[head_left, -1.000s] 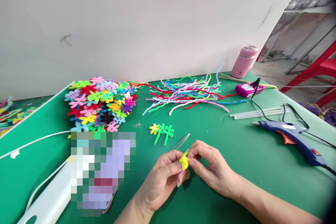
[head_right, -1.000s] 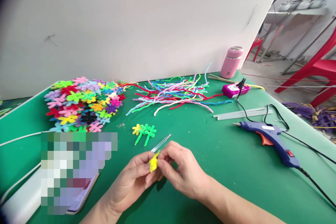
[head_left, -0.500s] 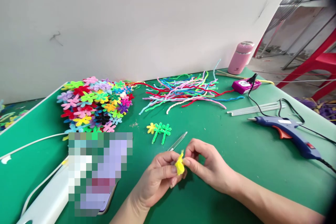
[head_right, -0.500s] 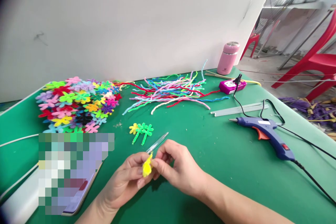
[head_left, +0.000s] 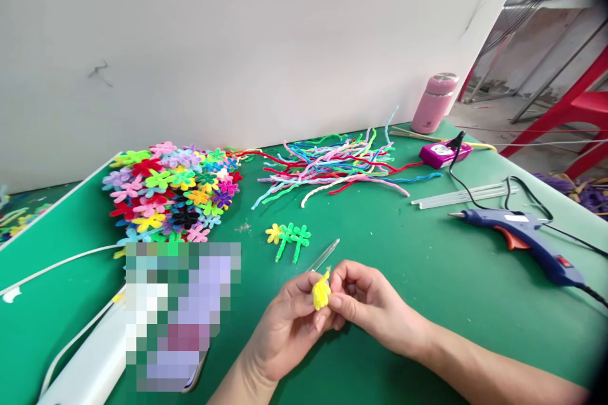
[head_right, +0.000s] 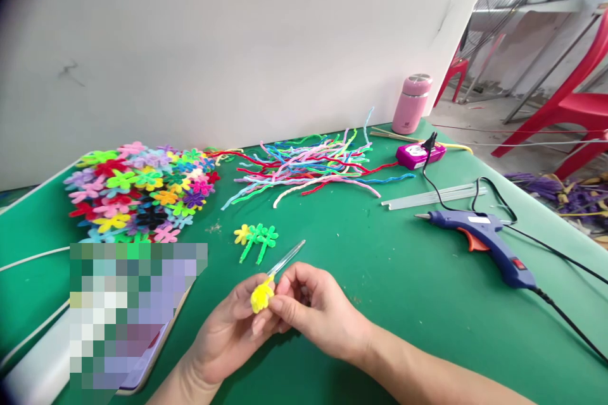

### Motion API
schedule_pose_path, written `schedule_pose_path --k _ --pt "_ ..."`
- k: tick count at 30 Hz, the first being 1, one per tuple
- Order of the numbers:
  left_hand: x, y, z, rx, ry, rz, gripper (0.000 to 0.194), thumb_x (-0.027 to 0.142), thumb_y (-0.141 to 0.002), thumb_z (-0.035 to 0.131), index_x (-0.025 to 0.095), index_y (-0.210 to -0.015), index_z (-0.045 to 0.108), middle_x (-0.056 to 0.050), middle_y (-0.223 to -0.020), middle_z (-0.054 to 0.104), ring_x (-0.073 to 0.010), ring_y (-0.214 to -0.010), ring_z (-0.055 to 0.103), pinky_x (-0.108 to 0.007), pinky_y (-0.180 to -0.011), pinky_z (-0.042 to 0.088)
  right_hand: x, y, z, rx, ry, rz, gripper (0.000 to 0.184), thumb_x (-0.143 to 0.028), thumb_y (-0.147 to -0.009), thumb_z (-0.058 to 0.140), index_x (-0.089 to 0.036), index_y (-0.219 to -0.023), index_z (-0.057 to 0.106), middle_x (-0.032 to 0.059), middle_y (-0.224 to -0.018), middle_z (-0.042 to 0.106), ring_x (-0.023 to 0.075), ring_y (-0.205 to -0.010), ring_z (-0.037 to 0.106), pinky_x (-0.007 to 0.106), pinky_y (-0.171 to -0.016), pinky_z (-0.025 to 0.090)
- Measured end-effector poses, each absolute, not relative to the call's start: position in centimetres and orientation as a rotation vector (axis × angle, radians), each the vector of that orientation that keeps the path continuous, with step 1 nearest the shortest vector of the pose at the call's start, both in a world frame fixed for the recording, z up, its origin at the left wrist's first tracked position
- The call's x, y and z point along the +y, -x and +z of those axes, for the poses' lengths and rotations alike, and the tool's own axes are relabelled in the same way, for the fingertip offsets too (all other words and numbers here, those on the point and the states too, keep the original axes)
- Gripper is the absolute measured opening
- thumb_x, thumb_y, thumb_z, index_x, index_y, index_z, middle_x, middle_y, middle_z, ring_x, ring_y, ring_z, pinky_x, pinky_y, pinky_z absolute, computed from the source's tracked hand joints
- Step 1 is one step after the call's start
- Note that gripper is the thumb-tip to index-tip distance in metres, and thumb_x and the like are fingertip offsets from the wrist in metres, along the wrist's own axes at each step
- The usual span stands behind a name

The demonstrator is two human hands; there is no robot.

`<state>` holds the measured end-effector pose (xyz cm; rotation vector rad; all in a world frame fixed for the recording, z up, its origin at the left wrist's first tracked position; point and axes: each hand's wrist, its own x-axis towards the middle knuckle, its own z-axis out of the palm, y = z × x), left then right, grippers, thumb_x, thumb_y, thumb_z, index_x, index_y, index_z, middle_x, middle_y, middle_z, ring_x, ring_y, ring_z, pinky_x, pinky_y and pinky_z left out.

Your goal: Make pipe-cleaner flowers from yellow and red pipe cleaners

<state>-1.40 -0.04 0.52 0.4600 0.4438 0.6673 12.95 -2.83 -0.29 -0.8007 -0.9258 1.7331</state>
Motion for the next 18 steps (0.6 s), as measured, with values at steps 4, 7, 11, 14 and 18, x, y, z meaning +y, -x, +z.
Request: schedule_pose_path --k 4,7,11,14,18 --pt "-0.11 1.39 0.63 0.512 -0.468 0.701 0.009 0.017 -0.066 0.067 0.012 -0.074 0.067 -0.001 -0.059 0.057 -0.0118 -0.060 0.049 -0.027 -0.064 0.039 -2.93 -13.16 -0.19 -1.053 0.906 1.511 0.019 -0.032 -0.082 0.057 -0.016 -0.079 0.047 0.0006 -0.066 0.057 0.0111 -0.056 0.055 0.026 -0.056 0.047" --pt "-0.13 1.36 0.68 0.557 -0.490 0.687 0.010 0.017 -0.067 0.066 0.012 -0.076 0.067 -0.002 -0.066 0.057 -0.0121 -0.064 0.049 -0.027 -0.068 0.039 -3.06 -13.31 0.01 -1.254 1.011 1.285 0.013 -0.027 -0.083 0.054 -0.016 -0.078 0.050 0.0019 -0.067 0.057 0.0122 -0.058 0.053 0.026 -0.057 0.045" --pt "-0.13 1.25 0.71 0.582 -0.491 0.680 0.010 0.017 -0.067 0.067 0.012 -0.076 0.066 -0.002 -0.068 0.056 -0.0114 -0.066 0.048 -0.025 -0.069 0.039 -3.20 -13.34 0.33 -1.406 1.078 1.143 0.009 -0.020 -0.082 0.052 -0.016 -0.074 0.052 0.0014 -0.067 0.054 0.0114 -0.057 0.050 0.024 -0.055 0.043" --pt "-0.18 1.18 0.71 0.586 -0.479 0.683 0.008 0.016 -0.067 0.067 0.012 -0.074 0.065 -0.002 -0.069 0.055 -0.0106 -0.066 0.047 -0.024 -0.067 0.038 -3.20 -13.32 0.42 -1.450 1.100 1.104 0.007 -0.017 -0.081 0.051 -0.016 -0.074 0.051 0.0014 -0.067 0.055 0.0110 -0.057 0.050 0.023 -0.055 0.043" --pt "-0.24 1.19 0.87 0.621 -0.593 0.723 0.003 0.016 -0.072 0.063 0.013 -0.073 0.064 -0.001 -0.070 0.054 -0.0106 -0.065 0.045 -0.023 -0.065 0.037 -3.03 -13.53 0.39 -1.462 1.089 1.091 0.007 -0.017 -0.081 0.052 -0.017 -0.074 0.052 0.0009 -0.066 0.057 0.0110 -0.058 0.050 0.023 -0.056 0.043"
